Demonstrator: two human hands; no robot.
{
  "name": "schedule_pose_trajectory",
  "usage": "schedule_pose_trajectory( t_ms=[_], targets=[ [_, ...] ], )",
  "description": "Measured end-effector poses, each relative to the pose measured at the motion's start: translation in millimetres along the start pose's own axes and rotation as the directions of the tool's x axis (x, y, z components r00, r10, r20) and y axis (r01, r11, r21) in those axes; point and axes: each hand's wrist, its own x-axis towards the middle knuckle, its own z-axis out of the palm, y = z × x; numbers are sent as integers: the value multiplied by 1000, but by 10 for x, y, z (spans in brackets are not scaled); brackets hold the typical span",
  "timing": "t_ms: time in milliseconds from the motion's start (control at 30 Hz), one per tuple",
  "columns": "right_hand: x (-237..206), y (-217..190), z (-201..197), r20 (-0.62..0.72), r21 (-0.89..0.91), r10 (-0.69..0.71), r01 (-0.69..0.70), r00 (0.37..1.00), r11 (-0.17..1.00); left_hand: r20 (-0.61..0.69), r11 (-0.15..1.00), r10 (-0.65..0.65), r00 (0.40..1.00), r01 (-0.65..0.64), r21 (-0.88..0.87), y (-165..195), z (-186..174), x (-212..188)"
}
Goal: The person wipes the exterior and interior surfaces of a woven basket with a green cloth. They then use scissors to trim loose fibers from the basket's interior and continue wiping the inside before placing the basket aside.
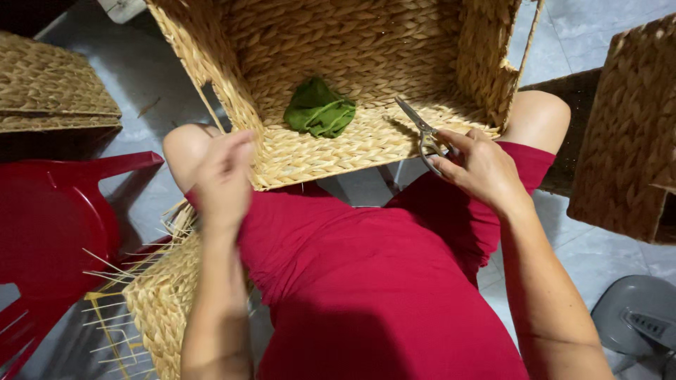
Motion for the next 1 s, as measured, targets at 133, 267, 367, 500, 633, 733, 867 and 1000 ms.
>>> schedule_pose_trajectory(
  t_ms=[133, 267, 367, 500, 633, 733, 867, 1000],
  targets=[
    [-45, 40, 10, 22, 4, 56, -56, 998, 998, 438, 996, 7, 899, -45, 76, -303, 1166, 529],
    [-88, 105, 7, 9, 120, 66, -67, 998, 990, 550, 949, -42, 834, -139, 284, -629, 2133, 855],
    [-98, 134, -5, 17, 203, 104, -105, 994, 973, 624, 936, -124, 772, -118, 332, -830, 2521, 905],
    [-92, 127, -15, 36, 221, 114, -119, 993, 968, 528, 919, -239, 815, 13, 395, -956, 2699, 877],
    [-86, 92, -23, 55, 174, 109, -117, 993, 978, 520, 918, -182, 835, -45, 395, -983, 2711, 870],
    [-85, 74, -30, 13, 163, 88, -89, 996, 983, 499, 931, -165, 851, -33, 364, -1008, 2665, 899],
    [-82, 75, -32, 39, 128, 86, -91, 996, 988, 567, 971, -120, 815, -21, 236, -1042, 2573, 958],
    [-69, 92, -16, 37, 130, 77, -81, 996, 988, 601, 972, -136, 788, -12, 236, -1030, 2561, 962]
  ],
)
